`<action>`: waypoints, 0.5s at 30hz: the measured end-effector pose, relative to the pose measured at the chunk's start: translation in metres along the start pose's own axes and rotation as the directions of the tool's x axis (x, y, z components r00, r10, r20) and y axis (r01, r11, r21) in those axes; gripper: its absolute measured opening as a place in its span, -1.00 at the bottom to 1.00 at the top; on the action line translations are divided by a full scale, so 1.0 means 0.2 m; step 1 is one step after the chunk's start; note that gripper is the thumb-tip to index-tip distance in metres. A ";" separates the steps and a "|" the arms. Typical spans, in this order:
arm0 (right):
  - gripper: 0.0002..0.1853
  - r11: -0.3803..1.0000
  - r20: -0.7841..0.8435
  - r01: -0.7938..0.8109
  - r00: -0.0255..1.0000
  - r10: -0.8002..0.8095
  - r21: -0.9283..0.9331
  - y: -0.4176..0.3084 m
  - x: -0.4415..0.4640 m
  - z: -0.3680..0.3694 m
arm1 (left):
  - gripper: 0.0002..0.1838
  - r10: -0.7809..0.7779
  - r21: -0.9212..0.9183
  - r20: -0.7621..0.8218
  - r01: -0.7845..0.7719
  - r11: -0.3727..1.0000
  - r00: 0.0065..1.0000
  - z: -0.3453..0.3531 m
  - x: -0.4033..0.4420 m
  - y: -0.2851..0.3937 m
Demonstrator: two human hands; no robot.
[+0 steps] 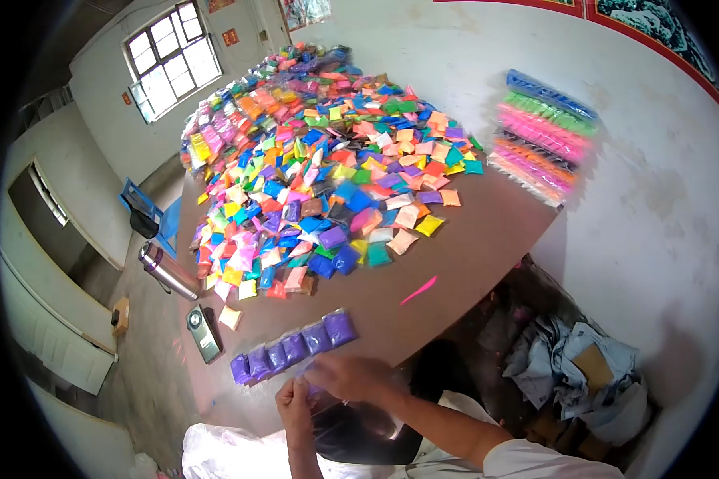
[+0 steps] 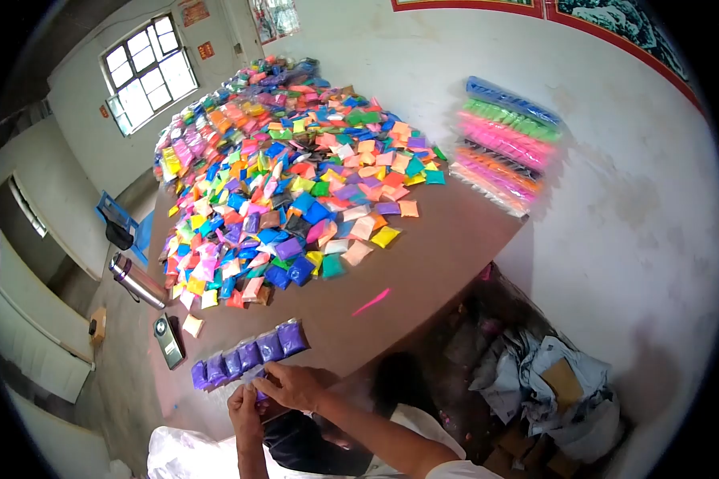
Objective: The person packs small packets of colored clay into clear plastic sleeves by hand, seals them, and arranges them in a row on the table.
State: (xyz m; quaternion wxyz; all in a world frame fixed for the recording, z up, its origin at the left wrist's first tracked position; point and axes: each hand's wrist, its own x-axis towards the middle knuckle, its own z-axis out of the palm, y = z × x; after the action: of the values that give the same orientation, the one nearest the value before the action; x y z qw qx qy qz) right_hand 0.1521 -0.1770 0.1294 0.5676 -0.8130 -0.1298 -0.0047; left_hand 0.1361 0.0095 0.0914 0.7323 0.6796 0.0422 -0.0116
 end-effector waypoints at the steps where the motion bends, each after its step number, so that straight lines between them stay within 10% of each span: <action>1: -0.56 1.000 -0.007 -0.003 1.000 0.003 0.000 0.01 0.00 -0.01 | -0.66 -0.001 0.002 0.007 0.001 1.000 1.000 0.01 0.00 0.00; 7: -0.69 0.977 0.034 -0.137 0.990 0.133 0.162 -0.03 0.00 -0.07 | -0.61 0.008 0.106 -0.014 -0.006 0.994 1.000 0.05 0.02 0.00; 15: -0.71 0.970 -0.215 0.080 0.976 -0.031 0.228 0.06 0.01 0.06 | -0.60 0.011 0.132 0.007 -0.012 0.991 1.000 0.04 0.04 0.00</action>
State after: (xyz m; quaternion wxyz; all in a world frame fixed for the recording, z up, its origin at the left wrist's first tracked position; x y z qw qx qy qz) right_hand 0.1553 -0.1697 0.1153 0.6699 -0.7311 -0.0916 -0.0909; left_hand 0.1443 0.0018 0.0909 0.6861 0.7265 0.0351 -0.0125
